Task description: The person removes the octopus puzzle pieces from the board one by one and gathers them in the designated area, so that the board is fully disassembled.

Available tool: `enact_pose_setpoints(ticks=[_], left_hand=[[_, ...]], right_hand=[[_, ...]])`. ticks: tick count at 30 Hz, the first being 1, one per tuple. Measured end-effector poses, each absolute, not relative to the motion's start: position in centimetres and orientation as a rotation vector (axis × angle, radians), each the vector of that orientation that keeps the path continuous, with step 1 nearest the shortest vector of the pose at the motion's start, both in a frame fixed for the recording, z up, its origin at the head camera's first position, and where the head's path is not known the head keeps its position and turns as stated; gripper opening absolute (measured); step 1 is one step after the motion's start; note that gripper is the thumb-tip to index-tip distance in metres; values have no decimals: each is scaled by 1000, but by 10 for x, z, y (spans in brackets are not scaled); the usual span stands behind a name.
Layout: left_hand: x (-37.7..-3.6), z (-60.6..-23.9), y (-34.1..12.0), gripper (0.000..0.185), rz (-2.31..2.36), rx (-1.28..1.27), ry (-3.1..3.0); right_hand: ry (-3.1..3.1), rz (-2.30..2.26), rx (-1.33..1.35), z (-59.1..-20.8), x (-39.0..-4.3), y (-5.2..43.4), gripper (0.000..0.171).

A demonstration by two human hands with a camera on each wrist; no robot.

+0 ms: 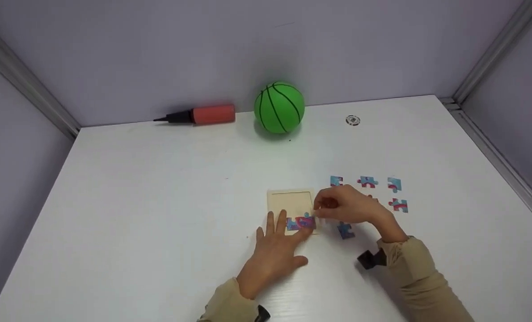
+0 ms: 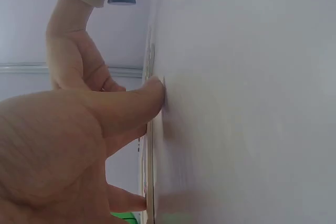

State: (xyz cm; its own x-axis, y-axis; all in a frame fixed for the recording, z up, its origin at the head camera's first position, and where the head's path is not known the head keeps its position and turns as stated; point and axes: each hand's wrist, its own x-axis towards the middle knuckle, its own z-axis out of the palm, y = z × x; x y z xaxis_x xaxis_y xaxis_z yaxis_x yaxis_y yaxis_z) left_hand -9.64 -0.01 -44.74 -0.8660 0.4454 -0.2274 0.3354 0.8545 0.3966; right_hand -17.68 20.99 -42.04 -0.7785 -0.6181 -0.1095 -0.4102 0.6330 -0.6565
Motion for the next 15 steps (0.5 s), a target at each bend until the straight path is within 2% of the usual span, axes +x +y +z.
enact_pose_setpoints(ticks=[9, 15], left_hand=[[-103, -450, -1, 60, 447, 604, 2693], [-102, -450, -2, 61, 421, 602, 2708]], right_hand=[[2497, -900, -907, -429, -192, 164, 11], [2480, -870, -890, -440, -194, 152, 13]])
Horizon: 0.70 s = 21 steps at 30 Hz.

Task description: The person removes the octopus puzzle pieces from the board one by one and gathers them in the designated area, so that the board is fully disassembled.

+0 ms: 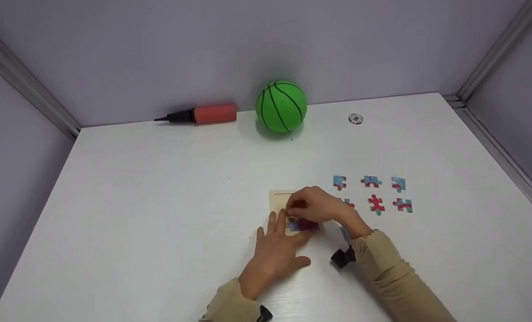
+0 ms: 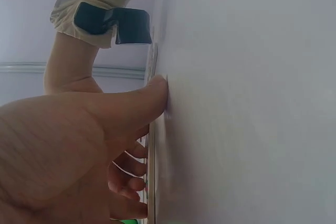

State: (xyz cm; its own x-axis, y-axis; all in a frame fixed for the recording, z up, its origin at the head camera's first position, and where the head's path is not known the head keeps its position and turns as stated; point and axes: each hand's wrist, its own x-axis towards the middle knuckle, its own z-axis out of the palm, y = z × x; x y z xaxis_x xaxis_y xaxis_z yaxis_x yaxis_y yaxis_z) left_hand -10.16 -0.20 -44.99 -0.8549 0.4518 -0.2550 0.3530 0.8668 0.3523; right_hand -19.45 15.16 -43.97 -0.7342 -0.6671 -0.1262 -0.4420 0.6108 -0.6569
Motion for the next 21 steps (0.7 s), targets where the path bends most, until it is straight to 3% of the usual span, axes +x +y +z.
enact_pose_setpoints(ticks=[21], left_hand=[[-100, -448, -4, 61, 409, 577, 2726]], right_hand=[[2499, -864, -879, -444, -188, 144, 7]])
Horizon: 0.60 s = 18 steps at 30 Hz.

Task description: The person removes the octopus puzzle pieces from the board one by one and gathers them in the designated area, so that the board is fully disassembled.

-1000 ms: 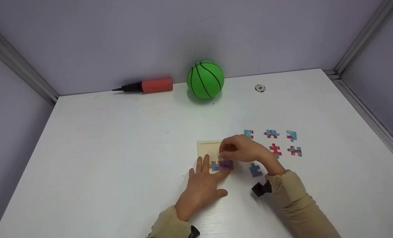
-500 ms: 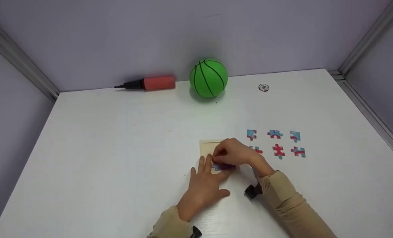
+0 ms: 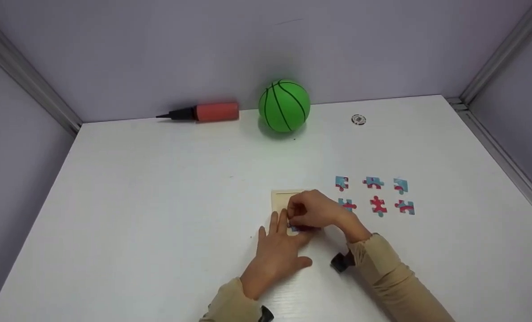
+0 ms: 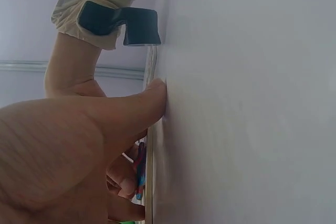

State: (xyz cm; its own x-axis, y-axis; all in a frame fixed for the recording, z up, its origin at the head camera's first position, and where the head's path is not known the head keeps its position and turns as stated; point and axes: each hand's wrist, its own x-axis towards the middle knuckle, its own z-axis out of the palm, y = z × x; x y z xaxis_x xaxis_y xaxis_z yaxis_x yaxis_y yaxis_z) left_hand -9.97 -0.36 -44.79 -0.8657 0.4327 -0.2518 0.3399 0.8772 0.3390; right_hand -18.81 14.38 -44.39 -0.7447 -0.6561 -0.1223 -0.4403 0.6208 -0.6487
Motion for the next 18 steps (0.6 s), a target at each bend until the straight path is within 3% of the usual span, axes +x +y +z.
enact_pose_setpoints(ticks=[18], left_hand=[[-103, -450, 0, 65, 414, 559, 2684]], right_hand=[[2539, -1125, -694, -425, -188, 159, 8]])
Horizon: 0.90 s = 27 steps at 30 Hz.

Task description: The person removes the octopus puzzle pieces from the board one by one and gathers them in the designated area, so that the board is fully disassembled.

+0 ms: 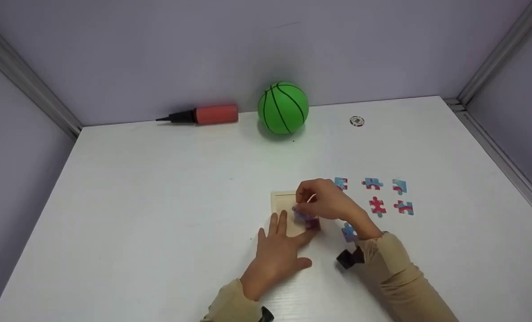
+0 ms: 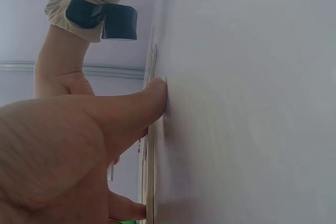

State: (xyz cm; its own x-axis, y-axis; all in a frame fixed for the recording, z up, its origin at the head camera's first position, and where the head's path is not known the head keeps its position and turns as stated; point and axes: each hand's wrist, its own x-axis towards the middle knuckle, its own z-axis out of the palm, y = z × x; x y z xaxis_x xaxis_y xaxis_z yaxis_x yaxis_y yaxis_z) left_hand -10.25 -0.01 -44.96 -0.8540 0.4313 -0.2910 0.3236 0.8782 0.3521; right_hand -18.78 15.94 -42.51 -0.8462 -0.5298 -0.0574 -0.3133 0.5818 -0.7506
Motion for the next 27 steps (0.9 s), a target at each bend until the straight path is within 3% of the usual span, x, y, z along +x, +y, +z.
enact_pose_setpoints(ticks=[11, 27], left_hand=[[-101, -453, 5, 64, 434, 577, 2680], [-100, -448, -2, 62, 480, 527, 2715]], right_hand=[[2454, -1308, -589, -412, -180, 185, 11], [2622, -1079, -593, -419, -162, 266, 12]])
